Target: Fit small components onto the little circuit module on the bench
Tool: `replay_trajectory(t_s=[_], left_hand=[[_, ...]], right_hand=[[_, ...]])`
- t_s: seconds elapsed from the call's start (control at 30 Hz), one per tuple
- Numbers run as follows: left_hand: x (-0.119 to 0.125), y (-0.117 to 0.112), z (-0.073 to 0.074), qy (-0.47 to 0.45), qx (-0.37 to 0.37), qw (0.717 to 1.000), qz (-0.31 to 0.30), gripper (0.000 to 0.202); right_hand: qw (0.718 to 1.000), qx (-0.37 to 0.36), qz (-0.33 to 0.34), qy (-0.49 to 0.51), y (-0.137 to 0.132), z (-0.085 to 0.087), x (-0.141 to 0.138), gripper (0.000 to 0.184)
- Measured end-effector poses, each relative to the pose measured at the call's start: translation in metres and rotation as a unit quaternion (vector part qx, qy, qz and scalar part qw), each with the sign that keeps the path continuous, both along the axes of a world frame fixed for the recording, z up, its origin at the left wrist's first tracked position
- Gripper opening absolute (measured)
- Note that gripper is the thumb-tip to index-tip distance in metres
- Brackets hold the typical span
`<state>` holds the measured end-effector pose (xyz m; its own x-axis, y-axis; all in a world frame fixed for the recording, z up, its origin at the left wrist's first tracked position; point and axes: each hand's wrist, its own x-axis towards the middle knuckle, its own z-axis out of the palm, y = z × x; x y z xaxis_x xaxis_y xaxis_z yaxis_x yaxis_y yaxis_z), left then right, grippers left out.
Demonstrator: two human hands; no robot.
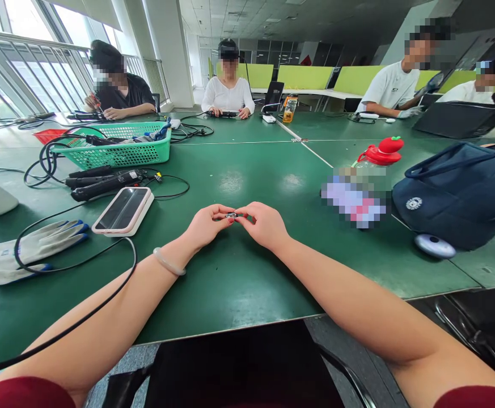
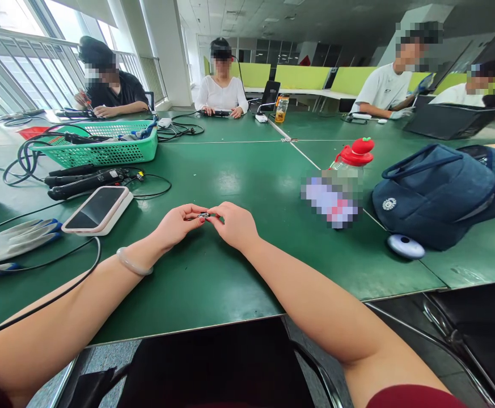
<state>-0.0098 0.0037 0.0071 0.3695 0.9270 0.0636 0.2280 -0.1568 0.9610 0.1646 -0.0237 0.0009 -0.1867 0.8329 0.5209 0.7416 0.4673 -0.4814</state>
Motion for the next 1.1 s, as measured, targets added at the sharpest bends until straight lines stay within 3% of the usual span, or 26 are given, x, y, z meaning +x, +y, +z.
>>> replay_trajectory(t_s=[0.33,0.6,0.8,0.93,1.1], left_hand=[[-0.001,0.0,0.001,0.007,0.007,1.0,-0.005,0.04],[-0.0003,-0.0001,0.0012,-0.023,-0.017,1.0,-0.005,0.044],[0.0016,-0.003,0.0027,-0.094,-0.09,0.991,-0.023,0.052],[0.0038,-0.0042,0.0028,-0.142,-0.138,0.979,-0.039,0.046],[0.004,-0.0044,0.0026,-0.137,-0.156,0.977,-0.043,0.039]], right_hand=[[1.0,0.015,0.011,0.003,0.0004,-0.0021,0.0002,0.012],[1.0,-0.02,-0.006,0.008,-0.0003,-0.0005,0.0002,0.015],[0.999,-0.032,-0.02,-0.036,-0.0008,0.0003,-0.001,0.02],[0.997,-0.019,-0.02,-0.075,-0.0022,0.0,-0.0034,0.019],[0.992,-0.004,-0.01,-0.123,-0.0022,-0.0021,-0.0061,0.023]])
